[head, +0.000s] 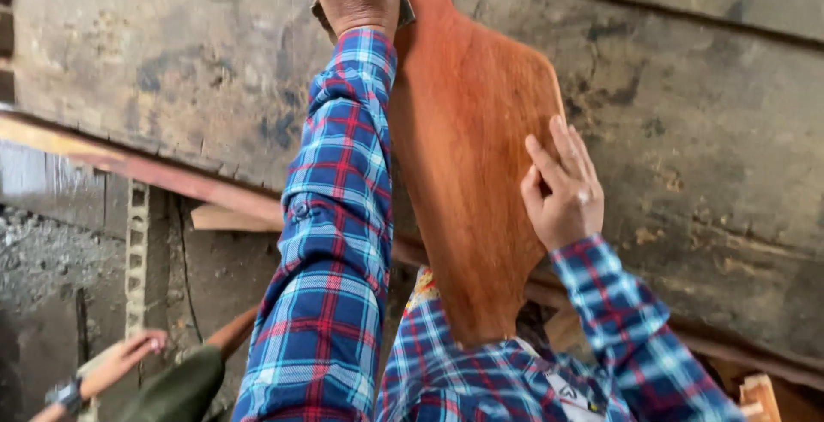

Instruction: The person sands a large, irregularly shaped piece of reddish-brown wood using a sanding block. They work on a wooden workbench, moving the block back and forth across the surface and along the edges to smooth the wood.

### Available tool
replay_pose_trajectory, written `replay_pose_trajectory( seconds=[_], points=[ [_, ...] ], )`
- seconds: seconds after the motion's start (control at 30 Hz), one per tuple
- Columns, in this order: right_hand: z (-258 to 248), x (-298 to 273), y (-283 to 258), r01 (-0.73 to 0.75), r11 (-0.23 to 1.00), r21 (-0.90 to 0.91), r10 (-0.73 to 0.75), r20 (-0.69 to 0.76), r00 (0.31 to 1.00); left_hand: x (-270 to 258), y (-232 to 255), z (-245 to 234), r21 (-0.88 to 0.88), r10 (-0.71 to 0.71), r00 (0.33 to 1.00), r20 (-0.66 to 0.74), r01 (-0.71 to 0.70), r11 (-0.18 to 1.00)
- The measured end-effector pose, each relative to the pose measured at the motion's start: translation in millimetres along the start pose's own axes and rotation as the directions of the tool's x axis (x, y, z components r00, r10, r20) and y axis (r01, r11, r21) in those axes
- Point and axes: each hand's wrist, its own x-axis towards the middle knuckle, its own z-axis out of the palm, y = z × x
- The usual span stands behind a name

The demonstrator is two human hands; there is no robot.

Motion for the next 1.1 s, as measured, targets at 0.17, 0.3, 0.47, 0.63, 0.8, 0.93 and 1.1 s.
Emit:
replay_pose_trajectory(
  seconds=[0.17, 0.3, 0.47, 0.63, 0.8, 0.93, 1.1],
  points=[
    [8, -15, 5, -0.015, 1.000, 0.027, 0.014, 0.016, 1.000, -63, 48, -142, -0.078, -0.032, 0.999, -0.027, 0.030, 0.996],
    [14, -18, 13, 0.007, 0.998, 0.065, -0.005, -0.017, 1.000, -136, 96, -264, -0.010, 0.104, 0.985, 0.139, -0.104, 0.995],
    [29, -18, 29, 0.089, 0.993, -0.075, -0.102, -0.189, 0.977, -191, 122, -322, -0.221, 0.128, 0.976, 0.178, -0.087, 0.971],
    [22, -13, 24, 0.143, 0.990, -0.013, -0.143, -0.169, 0.975, -162, 105, -280, -0.165, 0.120, 0.971, 0.206, -0.086, 0.982],
    [15, -12, 15, 0.129, 0.991, 0.020, -0.126, -0.129, 0.984, -114, 74, -191, -0.102, 0.098, 0.985, 0.144, -0.084, 0.991],
    [5, -10, 6, 0.010, 1.000, 0.022, -0.010, -0.012, 1.000, -54, 47, -119, -0.078, -0.079, 0.954, 0.288, 0.106, 0.991],
    [5, -10, 6, -0.030, 1.000, -0.007, 0.030, 0.031, 0.999, 10, 10, -24, -0.153, -0.109, 0.992, 0.058, 0.117, 0.981]
  ],
)
